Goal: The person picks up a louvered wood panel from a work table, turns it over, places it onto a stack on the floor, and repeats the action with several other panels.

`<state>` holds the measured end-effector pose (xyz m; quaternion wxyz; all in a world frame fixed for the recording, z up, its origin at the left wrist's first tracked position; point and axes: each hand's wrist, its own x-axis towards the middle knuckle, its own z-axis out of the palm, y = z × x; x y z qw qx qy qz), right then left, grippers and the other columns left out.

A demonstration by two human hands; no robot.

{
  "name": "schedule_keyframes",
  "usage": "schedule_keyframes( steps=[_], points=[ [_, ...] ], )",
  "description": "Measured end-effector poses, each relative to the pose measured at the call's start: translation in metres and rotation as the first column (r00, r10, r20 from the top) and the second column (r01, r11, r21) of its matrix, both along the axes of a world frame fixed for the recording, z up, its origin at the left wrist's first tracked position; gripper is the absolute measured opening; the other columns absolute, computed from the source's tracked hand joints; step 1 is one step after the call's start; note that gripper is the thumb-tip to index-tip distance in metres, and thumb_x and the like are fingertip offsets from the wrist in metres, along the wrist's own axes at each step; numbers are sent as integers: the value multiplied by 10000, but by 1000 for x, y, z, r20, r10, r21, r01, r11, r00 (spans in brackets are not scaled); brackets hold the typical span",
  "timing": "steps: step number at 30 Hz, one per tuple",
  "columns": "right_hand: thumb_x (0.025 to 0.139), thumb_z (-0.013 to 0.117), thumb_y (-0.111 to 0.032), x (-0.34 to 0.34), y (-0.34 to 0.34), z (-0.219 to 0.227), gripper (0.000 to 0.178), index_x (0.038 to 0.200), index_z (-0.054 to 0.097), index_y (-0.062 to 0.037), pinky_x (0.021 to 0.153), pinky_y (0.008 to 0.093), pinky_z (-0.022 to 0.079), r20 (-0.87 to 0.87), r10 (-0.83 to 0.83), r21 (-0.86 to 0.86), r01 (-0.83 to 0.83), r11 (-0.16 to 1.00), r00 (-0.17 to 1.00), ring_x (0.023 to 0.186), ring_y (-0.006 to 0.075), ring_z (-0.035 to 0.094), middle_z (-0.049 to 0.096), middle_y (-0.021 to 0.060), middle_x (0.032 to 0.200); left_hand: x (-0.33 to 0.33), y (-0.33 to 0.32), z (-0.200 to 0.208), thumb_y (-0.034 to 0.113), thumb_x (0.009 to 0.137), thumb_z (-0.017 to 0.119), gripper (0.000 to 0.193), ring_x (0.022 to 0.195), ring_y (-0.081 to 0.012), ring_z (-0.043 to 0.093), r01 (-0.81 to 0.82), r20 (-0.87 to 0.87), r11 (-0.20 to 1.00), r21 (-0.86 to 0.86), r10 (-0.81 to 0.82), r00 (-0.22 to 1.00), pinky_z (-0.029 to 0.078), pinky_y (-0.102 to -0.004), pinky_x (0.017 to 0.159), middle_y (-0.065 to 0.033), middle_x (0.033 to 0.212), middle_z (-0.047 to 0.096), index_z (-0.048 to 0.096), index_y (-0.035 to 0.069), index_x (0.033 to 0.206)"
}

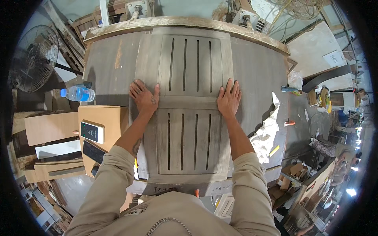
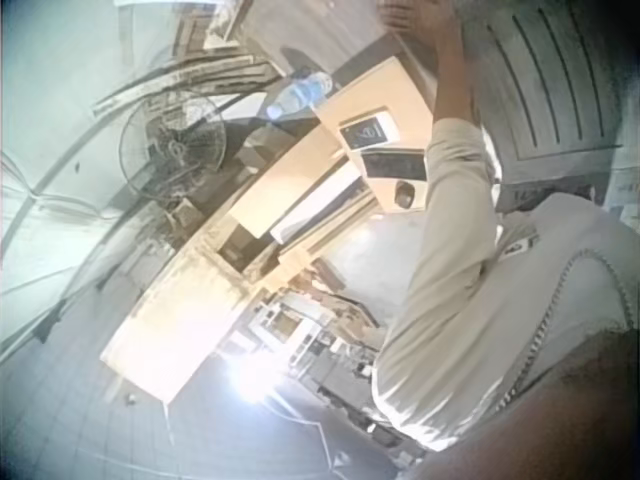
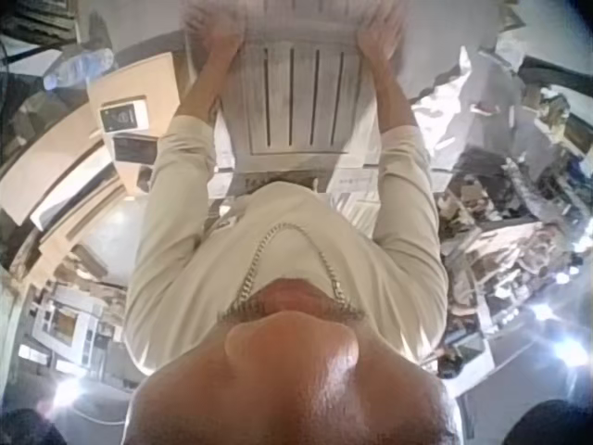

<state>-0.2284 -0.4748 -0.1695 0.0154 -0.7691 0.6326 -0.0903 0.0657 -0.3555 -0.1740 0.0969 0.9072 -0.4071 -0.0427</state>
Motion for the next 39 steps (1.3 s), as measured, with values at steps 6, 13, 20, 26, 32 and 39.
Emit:
schedule_keyframes(
  steps=[6, 13, 20, 26, 32, 39],
  points=[
    [979, 335, -375, 2, -1, 3, 564, 1450, 249, -76, 1125, 483, 199, 1, -19, 43, 19, 999, 1000, 1366, 363, 266, 266, 239, 1468, 2, -1, 0, 581, 920, 360, 922, 1372, -472, 94, 13, -24, 1000, 23, -12, 1000, 59, -546, 1125, -361, 1438, 153, 68, -144, 1410],
    [982, 307, -382, 1, -3, 1, 561, 1452, 247, -83, 1137, 473, 173, -20, -30, 63, 31, 998, 999, 1384, 351, 231, 247, 220, 1484, 1, 0, -4, 571, 918, 377, 905, 1349, -490, 144, 33, 14, 998, -49, -32, 999, 83, -568, 1110, -382, 1409, 190, 125, -154, 1397],
    [982, 305, -386, -1, 4, -2, 572, 1465, 231, -88, 1138, 472, 160, 13, -21, 48, 20, 999, 1000, 1387, 345, 228, 263, 221, 1478, 0, 7, -7, 565, 917, 390, 893, 1332, -500, 179, 47, 60, 994, -96, -41, 997, 102, -579, 1098, -388, 1389, 227, 175, -167, 1381],
    [977, 331, -400, -10, 1, -8, 552, 1422, 343, -74, 1129, 470, 183, 58, 36, -46, -33, 998, 998, 1380, 325, 252, 313, 220, 1454, 1, 4, -13, 578, 904, 405, 901, 1308, -513, 211, 69, 106, 989, -132, -55, 993, 117, -589, 1087, -402, 1371, 242, 198, -163, 1374],
    [986, 306, -444, -61, 62, 6, 575, 1416, 359, -65, 1095, 391, 265, 592, -184, 277, 16, 961, 785, 1336, 356, 331, 363, 186, 1447, 6, -3, -16, 592, 865, 466, 931, 1329, -473, 215, 92, 15, 980, -177, -91, 996, 123, -573, 1098, -362, 1411, 229, 211, -134, 1389],
    [975, 402, -217, -125, 304, 21, 503, 1419, 298, -4, 1052, 419, 318, 566, -252, 312, 79, 947, 785, 1264, 430, 398, 393, 253, 1402, -2, 110, -6, 563, 916, 428, 826, 1387, -386, 210, -6, -542, 907, -421, -247, 803, 157, -409, 1139, -287, 1483, 211, 248, -66, 1421]
  ],
)
